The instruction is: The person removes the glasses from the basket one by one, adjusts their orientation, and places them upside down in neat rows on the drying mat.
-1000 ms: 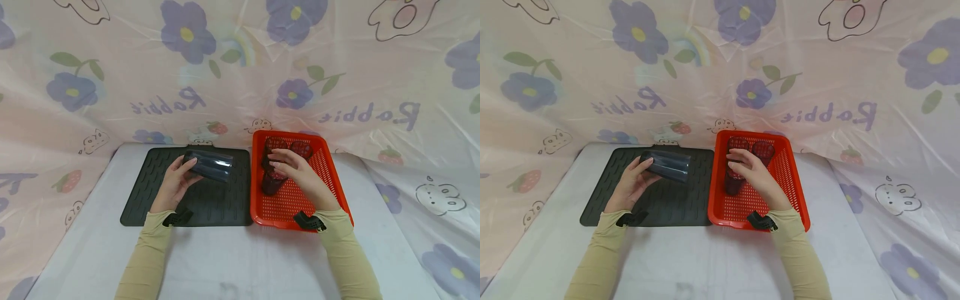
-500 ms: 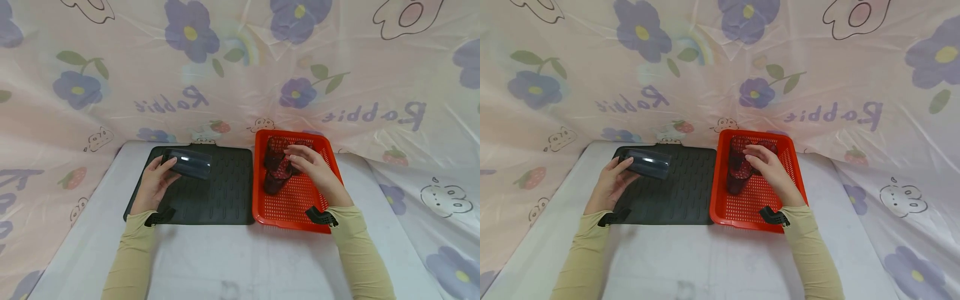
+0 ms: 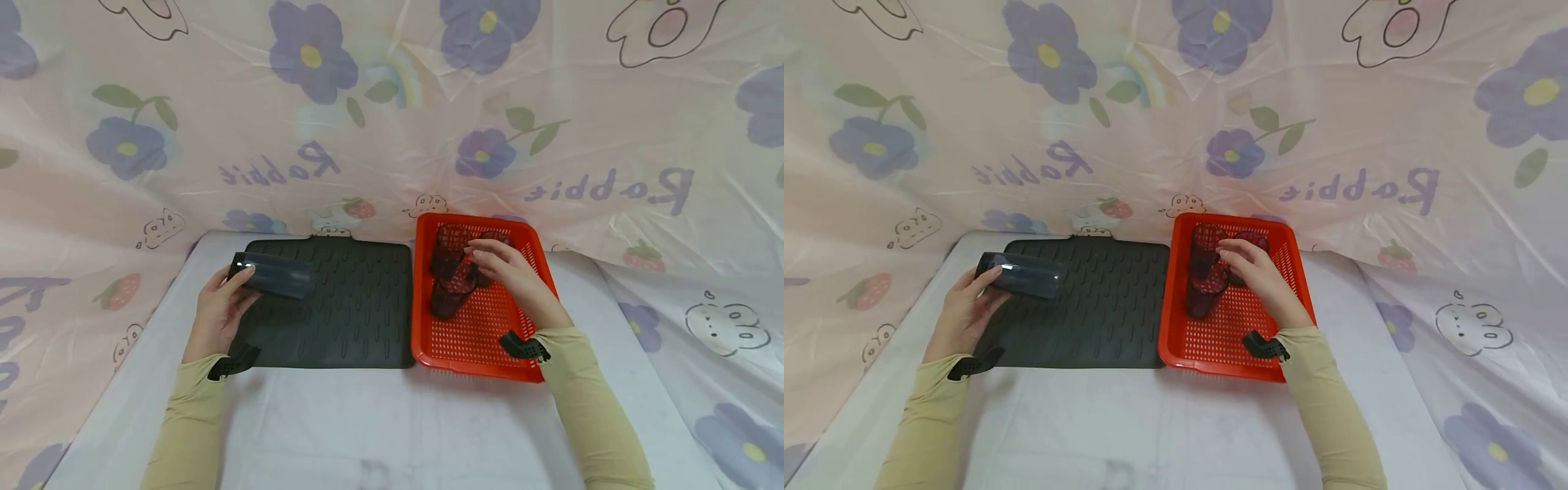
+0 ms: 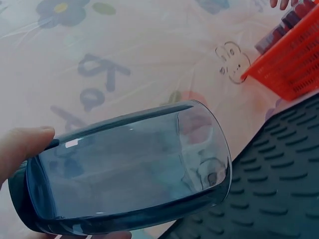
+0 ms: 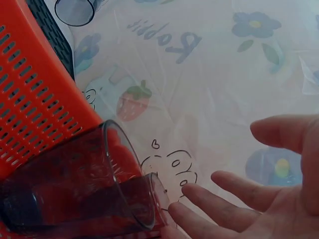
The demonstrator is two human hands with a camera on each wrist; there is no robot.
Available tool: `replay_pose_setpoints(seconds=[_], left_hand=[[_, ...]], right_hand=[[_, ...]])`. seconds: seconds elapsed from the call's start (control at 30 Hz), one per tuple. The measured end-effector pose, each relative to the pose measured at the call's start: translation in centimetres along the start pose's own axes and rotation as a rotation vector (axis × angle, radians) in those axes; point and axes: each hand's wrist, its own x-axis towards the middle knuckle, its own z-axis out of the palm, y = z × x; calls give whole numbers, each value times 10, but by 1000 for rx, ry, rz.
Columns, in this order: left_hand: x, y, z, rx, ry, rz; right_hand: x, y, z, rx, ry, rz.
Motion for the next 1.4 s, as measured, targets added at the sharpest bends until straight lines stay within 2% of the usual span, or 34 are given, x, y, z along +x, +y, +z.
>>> replay_pose_setpoints(seconds=[0.27,0.43,0.53,0.77,0.97,1.2,1.4], left_hand=[[1,6,-14,45,58,55],[1,9,-18,92,115,54],[1,10,-20,89,144,51],[5,13,-30,134,177,67],[11,12,-36,184,236,80],[16,11,-42,147,310,95],[19,11,-42,116,301,133]], right_hand=[[5,3,-2,18,-23,31],[7,5,-2,42,-36,53],[8,7,-2,50,-42,54],[12,10,-1,32,-57,52],[11,12,-1,13,-57,58],[12,18,0,-21,-74,60],[13,18,0,-19,-72,80]])
